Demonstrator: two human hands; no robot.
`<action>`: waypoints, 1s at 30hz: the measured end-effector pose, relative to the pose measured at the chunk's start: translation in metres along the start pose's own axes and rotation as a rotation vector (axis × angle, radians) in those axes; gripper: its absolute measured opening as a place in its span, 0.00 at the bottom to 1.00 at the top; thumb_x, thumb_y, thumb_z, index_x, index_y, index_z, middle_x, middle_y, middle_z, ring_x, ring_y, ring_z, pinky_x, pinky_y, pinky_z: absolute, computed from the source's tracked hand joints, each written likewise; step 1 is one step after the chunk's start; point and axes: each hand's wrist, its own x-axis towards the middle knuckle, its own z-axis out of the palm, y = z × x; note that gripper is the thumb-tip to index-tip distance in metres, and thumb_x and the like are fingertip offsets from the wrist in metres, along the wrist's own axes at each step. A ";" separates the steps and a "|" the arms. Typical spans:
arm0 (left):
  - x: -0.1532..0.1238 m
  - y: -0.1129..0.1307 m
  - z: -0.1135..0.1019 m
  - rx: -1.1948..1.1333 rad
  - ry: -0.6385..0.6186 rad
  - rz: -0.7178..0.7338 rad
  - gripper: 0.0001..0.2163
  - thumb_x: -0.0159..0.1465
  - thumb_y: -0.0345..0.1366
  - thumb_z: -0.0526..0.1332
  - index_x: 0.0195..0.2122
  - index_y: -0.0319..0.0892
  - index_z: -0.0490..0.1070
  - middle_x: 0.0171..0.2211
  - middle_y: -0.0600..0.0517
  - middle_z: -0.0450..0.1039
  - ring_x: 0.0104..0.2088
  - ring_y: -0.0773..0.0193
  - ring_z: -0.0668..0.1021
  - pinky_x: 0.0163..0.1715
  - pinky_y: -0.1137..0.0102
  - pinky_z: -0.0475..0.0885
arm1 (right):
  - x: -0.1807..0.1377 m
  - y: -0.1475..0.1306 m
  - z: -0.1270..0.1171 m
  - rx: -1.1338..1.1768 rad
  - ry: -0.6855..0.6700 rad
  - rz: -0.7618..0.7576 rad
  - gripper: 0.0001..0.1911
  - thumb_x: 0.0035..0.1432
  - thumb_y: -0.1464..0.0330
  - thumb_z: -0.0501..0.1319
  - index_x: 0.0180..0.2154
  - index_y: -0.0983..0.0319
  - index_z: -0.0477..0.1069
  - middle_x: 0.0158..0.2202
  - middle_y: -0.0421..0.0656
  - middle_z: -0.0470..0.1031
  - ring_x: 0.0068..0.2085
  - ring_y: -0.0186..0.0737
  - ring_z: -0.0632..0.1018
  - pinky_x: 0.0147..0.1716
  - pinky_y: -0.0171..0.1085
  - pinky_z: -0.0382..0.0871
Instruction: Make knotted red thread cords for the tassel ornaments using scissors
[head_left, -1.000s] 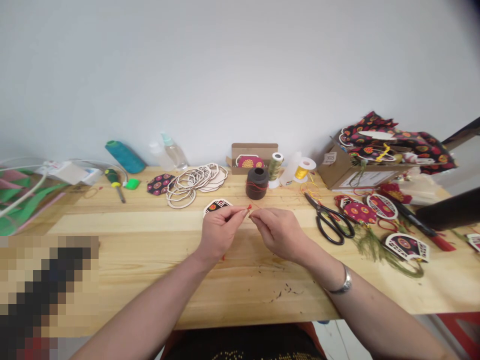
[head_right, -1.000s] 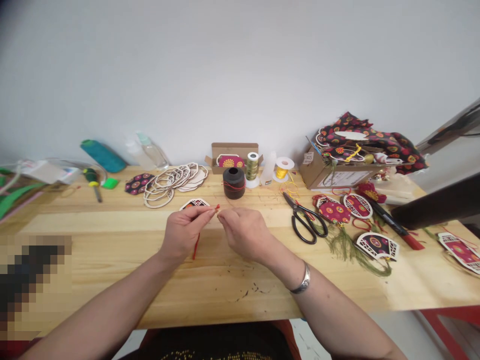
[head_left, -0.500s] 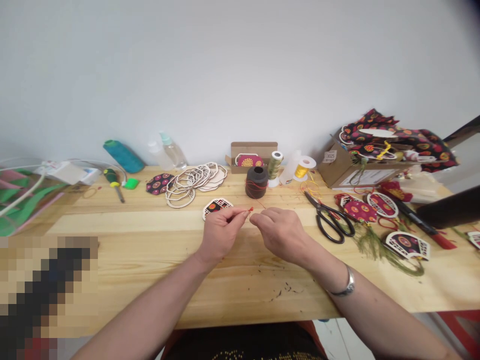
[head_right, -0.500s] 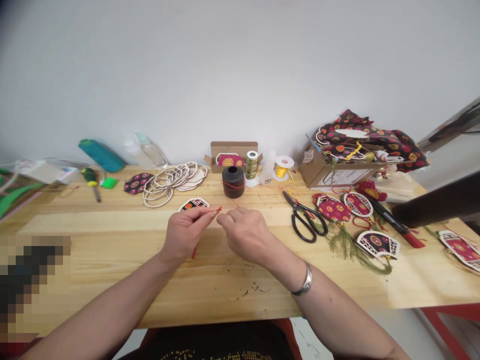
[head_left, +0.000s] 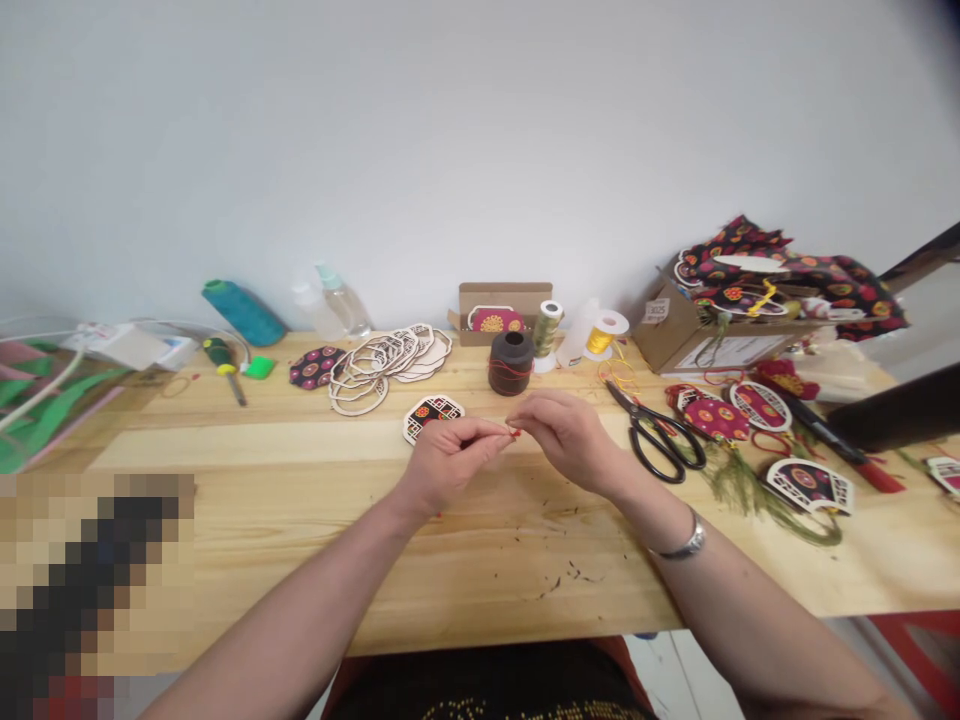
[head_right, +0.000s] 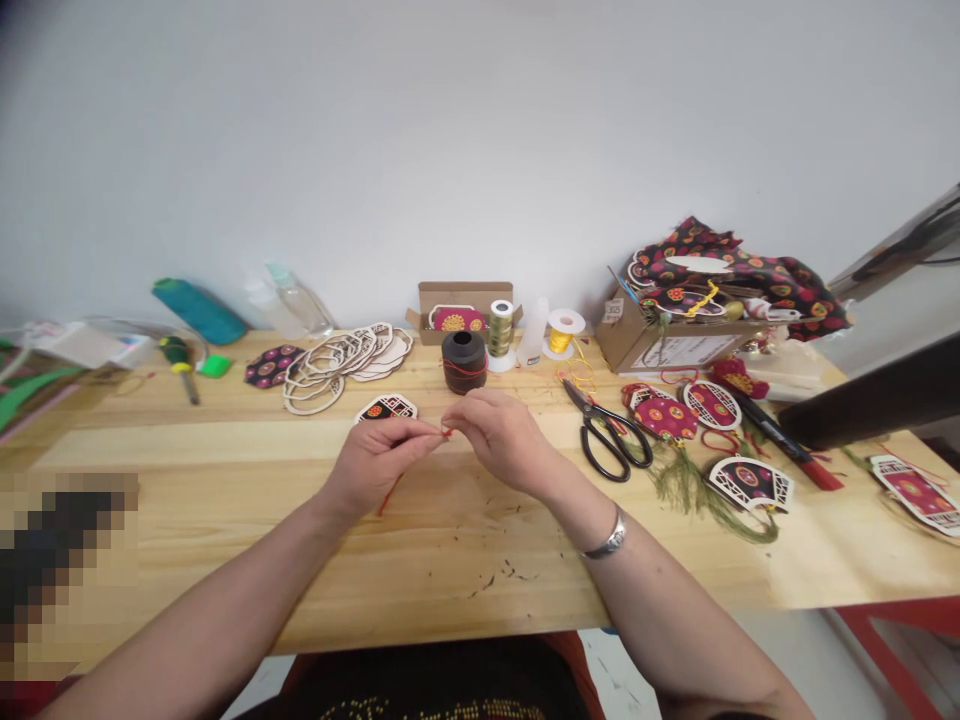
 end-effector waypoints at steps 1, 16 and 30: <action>0.000 0.001 0.000 0.007 0.041 -0.005 0.06 0.56 0.35 0.67 0.30 0.41 0.83 0.27 0.50 0.82 0.27 0.65 0.79 0.29 0.73 0.73 | 0.000 0.000 0.002 0.029 -0.002 0.042 0.09 0.65 0.73 0.56 0.33 0.64 0.72 0.29 0.43 0.76 0.31 0.34 0.74 0.31 0.32 0.66; -0.001 0.002 0.005 0.033 0.227 -0.016 0.07 0.57 0.34 0.65 0.31 0.40 0.83 0.31 0.50 0.83 0.32 0.61 0.81 0.36 0.69 0.76 | -0.006 -0.019 0.010 -0.193 -0.094 -0.001 0.11 0.66 0.73 0.52 0.34 0.64 0.71 0.28 0.46 0.78 0.29 0.35 0.76 0.28 0.32 0.63; -0.002 -0.003 0.005 0.112 0.216 0.024 0.08 0.57 0.36 0.65 0.32 0.42 0.83 0.27 0.51 0.82 0.28 0.63 0.79 0.30 0.72 0.74 | -0.007 -0.023 0.008 -0.471 -0.086 -0.168 0.13 0.62 0.78 0.50 0.32 0.63 0.71 0.22 0.41 0.72 0.25 0.35 0.68 0.24 0.36 0.56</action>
